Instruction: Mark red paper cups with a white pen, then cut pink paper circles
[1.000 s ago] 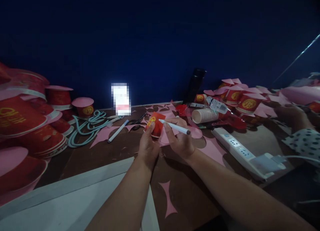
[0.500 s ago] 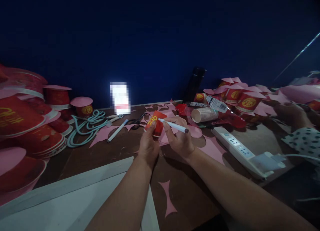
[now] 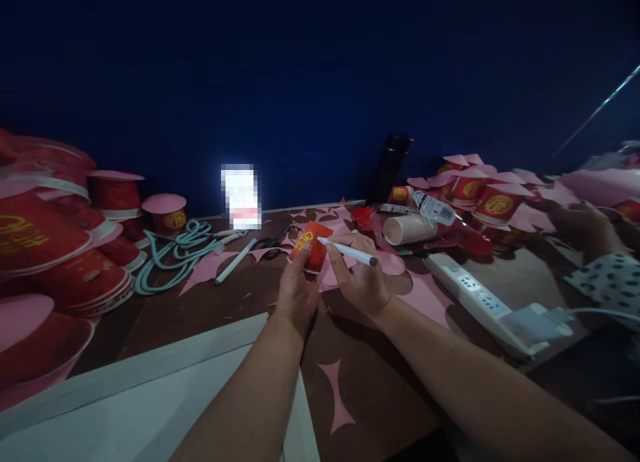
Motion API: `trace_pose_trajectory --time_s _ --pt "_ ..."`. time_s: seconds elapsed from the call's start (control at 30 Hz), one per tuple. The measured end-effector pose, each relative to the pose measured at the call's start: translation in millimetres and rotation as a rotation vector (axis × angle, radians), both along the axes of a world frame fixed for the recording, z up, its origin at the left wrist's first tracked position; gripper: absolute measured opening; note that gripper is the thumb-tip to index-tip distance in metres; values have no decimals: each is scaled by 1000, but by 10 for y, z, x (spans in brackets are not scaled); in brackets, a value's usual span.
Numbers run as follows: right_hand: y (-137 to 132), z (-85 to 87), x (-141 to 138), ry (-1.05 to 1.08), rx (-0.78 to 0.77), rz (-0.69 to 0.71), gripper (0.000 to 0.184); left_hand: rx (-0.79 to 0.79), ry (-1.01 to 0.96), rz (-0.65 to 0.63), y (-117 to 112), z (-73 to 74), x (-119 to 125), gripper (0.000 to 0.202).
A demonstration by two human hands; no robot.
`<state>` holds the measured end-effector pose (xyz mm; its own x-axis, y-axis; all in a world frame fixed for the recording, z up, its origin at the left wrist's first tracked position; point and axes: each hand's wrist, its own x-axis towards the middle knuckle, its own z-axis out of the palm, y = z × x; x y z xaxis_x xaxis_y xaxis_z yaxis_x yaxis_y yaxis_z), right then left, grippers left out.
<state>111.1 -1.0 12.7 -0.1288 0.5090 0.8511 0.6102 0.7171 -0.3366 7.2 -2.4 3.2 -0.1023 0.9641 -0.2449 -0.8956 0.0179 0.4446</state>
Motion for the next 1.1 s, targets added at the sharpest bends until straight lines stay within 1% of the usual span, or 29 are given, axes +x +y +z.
trace_pose_trajectory --time_s 0.5,0.73,1.1 --pt "-5 -9 4 -5 -23 -20 10 36 -1 -33 35 -65 -23 12" --pt "-4 -9 10 -4 -17 -24 10 27 -8 -27 41 -70 -32 11" --pt "-7 -5 14 -11 -20 -26 10 36 -32 -52 54 -71 -43 10"
